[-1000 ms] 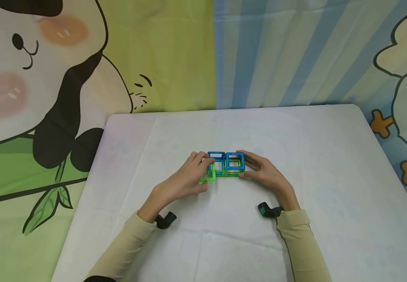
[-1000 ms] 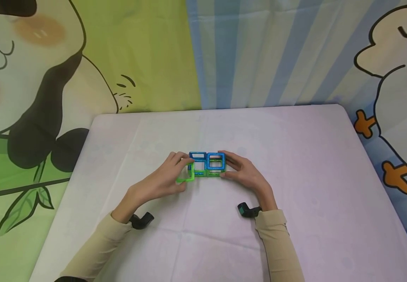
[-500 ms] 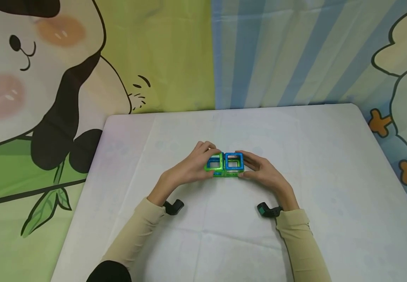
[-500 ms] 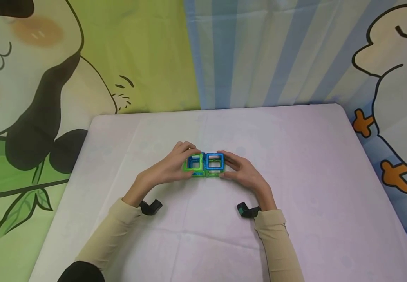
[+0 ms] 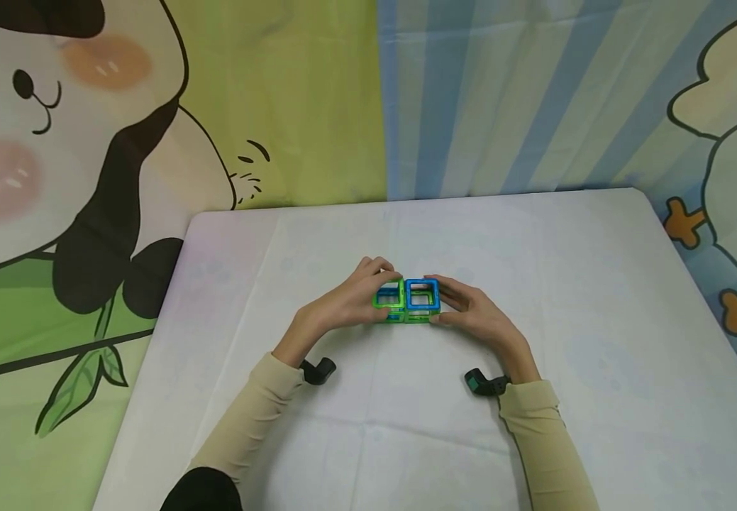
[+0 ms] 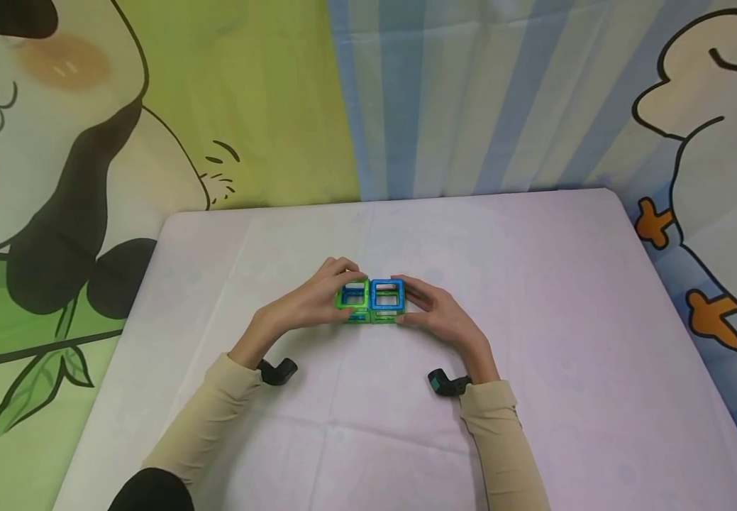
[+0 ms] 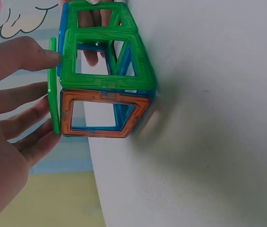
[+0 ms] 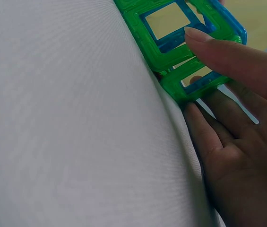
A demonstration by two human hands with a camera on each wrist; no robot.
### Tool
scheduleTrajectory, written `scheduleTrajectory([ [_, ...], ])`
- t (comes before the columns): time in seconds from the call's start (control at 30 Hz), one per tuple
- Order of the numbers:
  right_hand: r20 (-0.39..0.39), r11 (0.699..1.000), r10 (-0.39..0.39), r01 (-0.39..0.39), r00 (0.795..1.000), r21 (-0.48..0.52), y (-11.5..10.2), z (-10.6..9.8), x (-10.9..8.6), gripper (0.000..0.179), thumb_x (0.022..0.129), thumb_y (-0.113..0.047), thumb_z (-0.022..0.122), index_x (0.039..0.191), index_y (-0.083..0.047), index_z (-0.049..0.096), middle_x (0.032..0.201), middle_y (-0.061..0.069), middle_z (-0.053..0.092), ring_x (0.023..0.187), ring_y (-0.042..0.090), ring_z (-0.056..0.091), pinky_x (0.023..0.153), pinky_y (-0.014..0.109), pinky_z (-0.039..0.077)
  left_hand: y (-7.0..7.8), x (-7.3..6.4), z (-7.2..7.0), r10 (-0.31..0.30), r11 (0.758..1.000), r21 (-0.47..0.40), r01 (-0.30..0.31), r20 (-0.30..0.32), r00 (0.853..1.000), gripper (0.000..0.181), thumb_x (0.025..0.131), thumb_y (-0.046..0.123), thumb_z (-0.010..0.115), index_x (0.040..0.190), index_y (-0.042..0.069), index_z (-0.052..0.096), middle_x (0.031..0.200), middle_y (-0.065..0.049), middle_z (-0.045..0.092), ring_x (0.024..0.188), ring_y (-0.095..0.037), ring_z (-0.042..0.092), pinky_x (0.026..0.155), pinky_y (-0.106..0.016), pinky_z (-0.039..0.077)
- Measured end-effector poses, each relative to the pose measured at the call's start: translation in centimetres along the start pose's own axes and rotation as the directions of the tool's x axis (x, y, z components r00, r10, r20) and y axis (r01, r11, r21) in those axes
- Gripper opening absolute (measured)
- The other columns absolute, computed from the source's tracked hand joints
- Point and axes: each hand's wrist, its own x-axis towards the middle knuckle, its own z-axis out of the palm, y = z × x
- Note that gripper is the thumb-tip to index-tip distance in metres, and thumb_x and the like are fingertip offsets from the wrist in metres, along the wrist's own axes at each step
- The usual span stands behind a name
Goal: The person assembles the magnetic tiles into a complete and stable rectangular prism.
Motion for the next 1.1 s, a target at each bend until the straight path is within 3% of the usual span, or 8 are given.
scheduleTrajectory([
  [0.43, 0.002, 1.000, -0.010, 0.010, 1.000, -0.021, 0.0, 0.1, 0.1, 0.077, 0.091, -0.014, 0.079, 0.158, -0.020, 0.041, 0.165, 0.008, 0.037, 0.152, 0.034, 0.036, 0.118, 0.047, 0.037, -0.6, 0.0, 0.0, 0.032, 0.999, 0.006, -0.032, 0.001, 0.999, 0.053, 0.092, 0.013, 0.076, 0.142, 0.002, 0.059, 0.137, -0.012, 0.051, 0.121, -0.027, 0.041, 0.104, -0.043, 0.044],
  [0.57, -0.012, 0.999, 0.010, -0.010, 1.000, -0.037, 0.0, 0.0, 0.0, 0.077, 0.091, -0.016, 0.079, 0.158, -0.022, 0.041, 0.165, 0.007, 0.037, 0.151, 0.032, 0.037, 0.118, 0.046, 0.037, -0.9, -0.2, 0.3, 0.009, 1.000, -0.024, -0.009, -0.024, 1.000, 0.055, 0.093, 0.017, 0.077, 0.142, 0.003, 0.058, 0.140, -0.011, 0.051, 0.126, -0.028, 0.041, 0.107, -0.044, 0.044],
  [0.73, -0.015, 0.998, 0.022, -0.022, 1.000, -0.052, -0.1, 0.0, 0.0, 0.078, 0.091, -0.016, 0.079, 0.158, -0.022, 0.040, 0.165, 0.008, 0.036, 0.152, 0.032, 0.036, 0.118, 0.046, 0.037, -1.6, -0.6, 1.2, -0.071, 0.992, -0.107, 0.065, -0.051, 0.996, 0.070, 0.089, 0.024, 0.082, 0.148, 0.003, 0.052, 0.144, -0.014, 0.049, 0.133, -0.031, 0.040, 0.111, -0.048, 0.042],
  [0.87, -0.008, 0.997, 0.011, -0.012, 1.000, -0.070, 0.0, -0.1, -0.1, 0.078, 0.092, -0.016, 0.079, 0.159, -0.019, 0.039, 0.166, 0.009, 0.035, 0.152, 0.033, 0.036, 0.118, 0.045, 0.036, -2.8, -1.0, 2.1, -0.129, 0.973, -0.206, 0.109, -0.083, 0.988, 0.084, 0.083, 0.026, 0.087, 0.152, 0.002, 0.045, 0.142, -0.015, 0.050, 0.131, -0.031, 0.046, 0.110, -0.049, 0.044],
  [1.1, -0.007, 0.994, 0.007, -0.008, 1.000, -0.109, -0.3, -0.1, 0.0, 0.078, 0.093, -0.018, 0.078, 0.159, -0.019, 0.039, 0.165, 0.011, 0.036, 0.150, 0.033, 0.038, 0.116, 0.042, 0.038, -5.1, -1.6, 3.8, -0.143, 0.920, -0.381, 0.088, -0.117, 0.983, 0.085, 0.080, 0.017, 0.090, 0.151, 0.007, 0.044, 0.138, -0.013, 0.053, 0.126, -0.027, 0.059, 0.109, -0.041, 0.048],
])
